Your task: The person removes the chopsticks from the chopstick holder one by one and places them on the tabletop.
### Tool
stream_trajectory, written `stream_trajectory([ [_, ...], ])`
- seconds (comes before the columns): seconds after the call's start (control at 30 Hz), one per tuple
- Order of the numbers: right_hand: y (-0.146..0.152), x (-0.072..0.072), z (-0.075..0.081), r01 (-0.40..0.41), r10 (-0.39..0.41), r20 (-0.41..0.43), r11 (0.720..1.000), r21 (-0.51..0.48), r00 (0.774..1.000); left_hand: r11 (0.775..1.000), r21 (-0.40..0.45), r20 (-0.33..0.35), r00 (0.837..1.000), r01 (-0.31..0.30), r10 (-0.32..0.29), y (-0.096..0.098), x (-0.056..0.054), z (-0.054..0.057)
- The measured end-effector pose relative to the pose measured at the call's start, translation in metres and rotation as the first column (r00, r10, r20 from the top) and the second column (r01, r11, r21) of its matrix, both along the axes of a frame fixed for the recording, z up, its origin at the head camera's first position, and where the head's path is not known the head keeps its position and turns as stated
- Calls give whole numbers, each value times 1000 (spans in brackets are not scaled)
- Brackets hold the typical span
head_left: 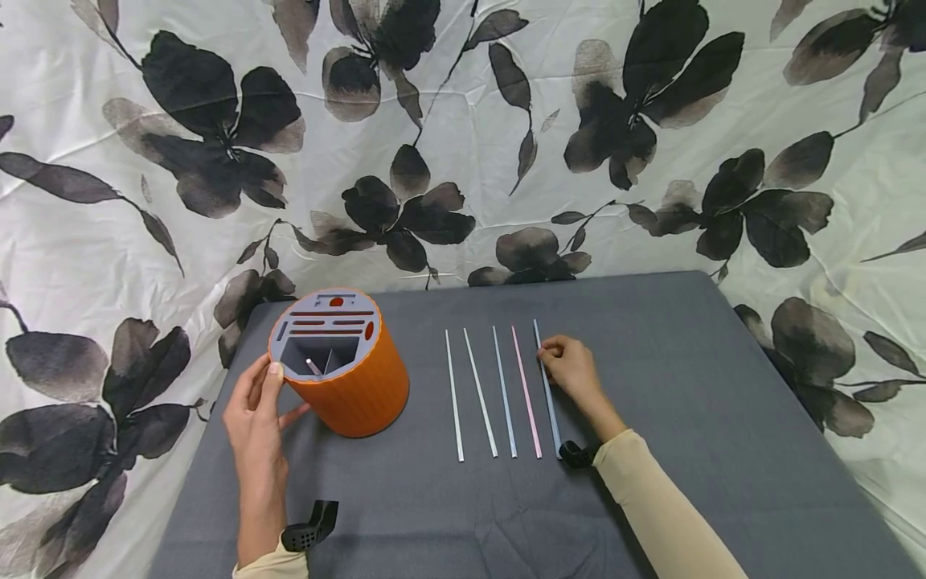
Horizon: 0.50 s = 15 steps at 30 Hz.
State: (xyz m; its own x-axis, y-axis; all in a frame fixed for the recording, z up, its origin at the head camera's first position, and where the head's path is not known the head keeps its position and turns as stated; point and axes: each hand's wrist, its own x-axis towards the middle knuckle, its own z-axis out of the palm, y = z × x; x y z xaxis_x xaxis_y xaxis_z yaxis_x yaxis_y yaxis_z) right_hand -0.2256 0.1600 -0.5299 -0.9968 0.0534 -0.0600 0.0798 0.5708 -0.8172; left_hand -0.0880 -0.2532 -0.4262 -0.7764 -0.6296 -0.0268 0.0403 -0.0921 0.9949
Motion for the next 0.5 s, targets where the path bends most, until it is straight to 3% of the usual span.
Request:
stream_trajectory([
  [0.27, 1, -1, -8, 27, -19, -51, 987, 160, 999, 1000, -7, 5, 1000, 2, -2, 2, 1, -1],
  [0.5, -2, 0, -11, 23, -6, -87, 981, 192, 996, 1000, 1, -4, 1000, -8, 8, 2, 3, -2],
])
